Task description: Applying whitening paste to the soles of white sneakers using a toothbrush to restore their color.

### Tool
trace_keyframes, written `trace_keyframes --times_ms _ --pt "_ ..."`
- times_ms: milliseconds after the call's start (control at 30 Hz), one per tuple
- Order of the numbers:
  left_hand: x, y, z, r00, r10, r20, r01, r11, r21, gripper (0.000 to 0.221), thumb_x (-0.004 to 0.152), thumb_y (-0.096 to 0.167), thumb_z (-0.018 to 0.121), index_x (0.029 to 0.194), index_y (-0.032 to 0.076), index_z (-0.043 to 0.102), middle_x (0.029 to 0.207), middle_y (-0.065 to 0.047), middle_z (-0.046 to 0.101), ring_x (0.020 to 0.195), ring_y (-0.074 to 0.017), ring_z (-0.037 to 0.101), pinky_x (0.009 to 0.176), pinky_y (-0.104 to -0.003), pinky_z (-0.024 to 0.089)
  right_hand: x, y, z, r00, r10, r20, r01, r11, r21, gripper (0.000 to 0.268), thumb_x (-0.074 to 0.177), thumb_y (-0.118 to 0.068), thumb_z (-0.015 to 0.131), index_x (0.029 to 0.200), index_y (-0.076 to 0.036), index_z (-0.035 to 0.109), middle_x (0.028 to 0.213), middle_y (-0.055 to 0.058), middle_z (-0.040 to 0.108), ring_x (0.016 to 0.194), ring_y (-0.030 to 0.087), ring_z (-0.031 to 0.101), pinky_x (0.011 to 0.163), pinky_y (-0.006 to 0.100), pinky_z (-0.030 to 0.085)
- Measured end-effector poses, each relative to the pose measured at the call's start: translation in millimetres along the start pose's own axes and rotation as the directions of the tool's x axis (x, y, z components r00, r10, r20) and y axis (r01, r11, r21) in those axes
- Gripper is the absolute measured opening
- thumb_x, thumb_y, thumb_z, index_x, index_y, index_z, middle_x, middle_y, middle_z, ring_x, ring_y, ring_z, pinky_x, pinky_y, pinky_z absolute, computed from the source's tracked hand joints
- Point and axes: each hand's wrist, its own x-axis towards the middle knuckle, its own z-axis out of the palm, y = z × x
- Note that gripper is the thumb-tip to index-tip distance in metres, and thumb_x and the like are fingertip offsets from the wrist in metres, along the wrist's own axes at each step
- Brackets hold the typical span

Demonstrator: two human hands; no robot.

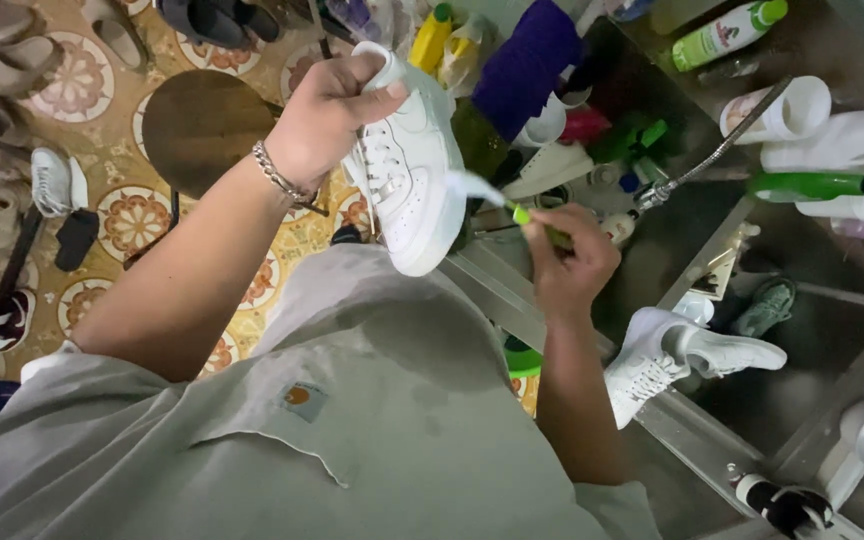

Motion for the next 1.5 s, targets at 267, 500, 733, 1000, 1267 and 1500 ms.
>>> trace_keyframes --times_ms 267,500,733,1000,1267,1500 --pt "3.5 -17.5 -4.3 0.962 -0.236 -0.136 0.237 0.971 -0.009 0.073 0.120 0.036 0.084 0.154 -0.022 0.055 0.190 -0.034 0.044 0.181 -0.0388 0.039 0.143 -0.055 0.035 -4.5 -21.8 -5.6 0.987 -0.122 0.105 0.111 0.989 0.102 0.009 0.115 -0.016 0.088 0.112 -0.008 0.089 0.087 0.006 0.082 0.066 0.014 0.064 0.060 0.030 0.048" --pt "-0.3 -23.0 -3.9 0.900 -0.373 -0.227 0.352 0.927 -0.129 0.096 0.112 0.032 0.091 0.176 -0.022 0.043 0.195 -0.035 0.041 0.183 -0.0450 0.044 0.148 -0.062 0.035 -4.0 -21.0 -2.4 0.988 -0.138 0.064 0.129 0.984 0.126 0.005 0.116 -0.006 0.085 0.115 -0.011 0.086 0.088 0.004 0.080 0.064 0.010 0.059 0.056 0.028 0.047" --pt "-12.8 -23.0 -3.8 0.907 -0.351 -0.231 0.329 0.935 -0.129 0.052 0.121 0.024 0.088 0.091 0.010 0.047 0.104 0.001 0.049 0.125 -0.0196 0.065 0.133 -0.037 0.042 8.5 -15.2 -1.2 0.980 -0.183 0.075 0.178 0.982 0.065 0.003 0.116 -0.006 0.087 0.119 -0.005 0.086 0.095 0.010 0.083 0.073 0.015 0.072 0.059 0.027 0.056" --pt "-24.8 -63.3 -35.2 0.815 -0.485 -0.316 0.426 0.872 -0.239 0.107 0.108 0.040 0.095 0.180 -0.017 0.041 0.194 -0.029 0.050 0.177 -0.0358 0.057 0.141 -0.052 0.047 1.0 -8.9 17.8 0.963 -0.207 0.173 0.191 0.976 0.103 0.015 0.123 -0.018 0.078 0.119 -0.006 0.086 0.095 0.009 0.083 0.071 0.016 0.069 0.064 0.033 0.055" --pt "-69.6 -36.0 -82.9 0.607 -0.563 -0.560 0.508 0.817 -0.271 0.043 0.126 0.037 0.087 0.135 0.009 0.056 0.080 0.009 0.058 0.060 -0.0039 0.047 0.052 -0.024 0.039 7.2 48.9 58.2 0.942 -0.118 0.314 0.231 0.906 -0.355 0.019 0.121 -0.018 0.085 0.118 -0.002 0.095 0.086 0.006 0.080 0.062 0.017 0.060 0.051 0.032 0.043" --pt "-84.2 -39.6 -100.9 0.284 -0.745 -0.603 0.649 0.613 -0.451 0.025 0.122 0.036 0.089 0.109 0.019 0.075 0.087 0.007 0.063 0.053 -0.0073 0.045 0.052 -0.028 0.038 -30.6 123.9 161.3 0.648 0.259 0.716 0.617 0.372 -0.693 0.018 0.082 -0.017 0.086 0.073 -0.027 0.074 0.084 0.002 0.073 0.064 0.027 0.067 0.048 0.042 0.040"
